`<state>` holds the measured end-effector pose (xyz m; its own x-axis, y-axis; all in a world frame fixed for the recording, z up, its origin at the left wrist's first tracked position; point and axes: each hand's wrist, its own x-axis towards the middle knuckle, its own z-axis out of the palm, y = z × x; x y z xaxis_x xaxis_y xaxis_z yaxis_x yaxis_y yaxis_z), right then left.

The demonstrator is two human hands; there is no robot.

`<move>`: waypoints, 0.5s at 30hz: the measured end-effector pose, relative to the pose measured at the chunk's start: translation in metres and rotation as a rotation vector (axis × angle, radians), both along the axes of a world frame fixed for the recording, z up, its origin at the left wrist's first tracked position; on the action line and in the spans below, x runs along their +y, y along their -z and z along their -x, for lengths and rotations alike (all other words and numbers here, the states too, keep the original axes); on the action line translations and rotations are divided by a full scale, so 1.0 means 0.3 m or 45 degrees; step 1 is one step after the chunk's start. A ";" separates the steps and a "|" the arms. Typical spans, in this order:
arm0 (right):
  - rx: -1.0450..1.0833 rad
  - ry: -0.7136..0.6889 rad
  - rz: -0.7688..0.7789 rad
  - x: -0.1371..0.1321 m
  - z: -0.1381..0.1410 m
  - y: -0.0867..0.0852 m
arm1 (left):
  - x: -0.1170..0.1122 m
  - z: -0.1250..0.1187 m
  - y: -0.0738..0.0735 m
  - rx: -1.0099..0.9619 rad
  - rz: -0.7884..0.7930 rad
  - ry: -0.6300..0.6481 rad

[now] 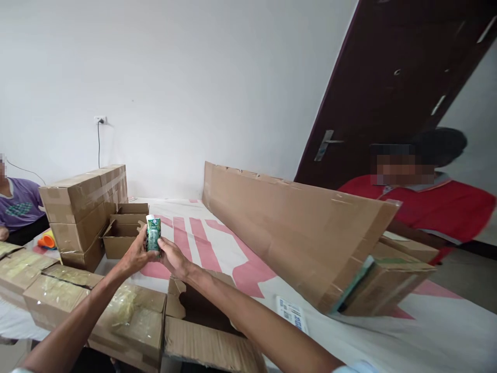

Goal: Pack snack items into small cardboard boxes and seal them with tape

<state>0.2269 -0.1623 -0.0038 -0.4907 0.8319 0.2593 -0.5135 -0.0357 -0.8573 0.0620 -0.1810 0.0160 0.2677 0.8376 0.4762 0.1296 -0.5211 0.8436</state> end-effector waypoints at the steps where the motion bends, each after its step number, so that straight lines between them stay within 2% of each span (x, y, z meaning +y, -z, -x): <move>1: -0.028 0.003 0.031 0.021 0.017 0.008 | 0.013 0.009 -0.003 -0.019 0.065 0.021; 7: -0.175 0.017 0.172 0.094 0.078 0.058 | 0.037 0.036 0.024 -0.101 0.398 -0.034; 15: -0.249 0.013 0.232 0.124 0.103 0.103 | 0.052 0.068 0.071 -0.139 0.473 -0.072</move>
<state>0.1959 -0.1251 -0.0348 -0.5080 0.8614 0.0062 -0.3401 -0.1940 -0.9202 0.0416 -0.1654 -0.0052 0.1806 0.9703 0.1606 0.0484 -0.1719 0.9839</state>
